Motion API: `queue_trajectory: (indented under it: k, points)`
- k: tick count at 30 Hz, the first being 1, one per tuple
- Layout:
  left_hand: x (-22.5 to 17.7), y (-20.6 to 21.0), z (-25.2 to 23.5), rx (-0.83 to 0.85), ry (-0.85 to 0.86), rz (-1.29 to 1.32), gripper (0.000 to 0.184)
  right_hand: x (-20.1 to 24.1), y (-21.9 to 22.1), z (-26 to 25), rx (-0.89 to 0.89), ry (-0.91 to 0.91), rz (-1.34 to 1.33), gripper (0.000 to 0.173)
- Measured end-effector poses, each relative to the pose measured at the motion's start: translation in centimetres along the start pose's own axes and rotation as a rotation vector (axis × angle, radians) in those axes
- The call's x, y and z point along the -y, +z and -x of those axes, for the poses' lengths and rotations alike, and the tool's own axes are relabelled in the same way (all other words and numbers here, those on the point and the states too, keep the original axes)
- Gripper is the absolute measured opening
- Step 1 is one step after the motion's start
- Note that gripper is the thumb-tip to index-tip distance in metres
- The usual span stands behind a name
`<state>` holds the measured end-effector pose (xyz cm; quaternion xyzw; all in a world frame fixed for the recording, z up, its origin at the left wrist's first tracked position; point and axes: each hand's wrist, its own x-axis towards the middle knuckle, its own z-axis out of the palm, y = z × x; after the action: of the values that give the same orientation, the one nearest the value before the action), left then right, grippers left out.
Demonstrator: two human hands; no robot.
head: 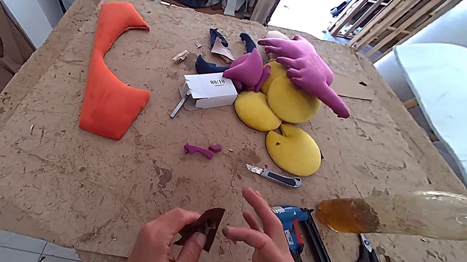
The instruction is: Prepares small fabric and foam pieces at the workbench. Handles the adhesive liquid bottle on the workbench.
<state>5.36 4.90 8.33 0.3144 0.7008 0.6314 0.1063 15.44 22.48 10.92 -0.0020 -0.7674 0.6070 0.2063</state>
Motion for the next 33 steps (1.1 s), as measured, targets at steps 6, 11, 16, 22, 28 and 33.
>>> queue_trajectory:
  k: [6, 11, 16, 22, 28, 33]
  points:
    - [-0.7, -1.0, 0.5, -0.005, 0.096, -0.253, 0.029, -0.7, 0.2, -0.6, 0.032, -0.033, 0.071, 0.065]
    - [-0.8, -1.4, 0.7, -0.002, 0.128, -0.23, 0.03, -1.1, 1.0, -0.4, 0.032, -0.051, 0.087, 0.066]
    - [-1.1, -1.7, 0.5, -0.018, 0.049, -0.181, 0.029, 0.2, 1.4, 0.2, -0.024, -0.029, 0.066, 0.057]
    - [-1.2, -1.6, 0.5, 0.02, 0.053, -0.127, 0.028, -0.4, 2.1, 0.2, -0.024, -0.098, 0.155, 0.063]
    - [-1.1, -1.6, 0.4, 0.016, 0.073, -0.145, 0.027, 0.5, 1.8, 0.0, -0.03, -0.073, 0.128, 0.06]
    - [-0.8, -1.7, 0.2, -0.011, -0.038, -0.072, 0.026, 1.0, 1.3, 0.3, -0.018, -0.031, 0.028, 0.049]
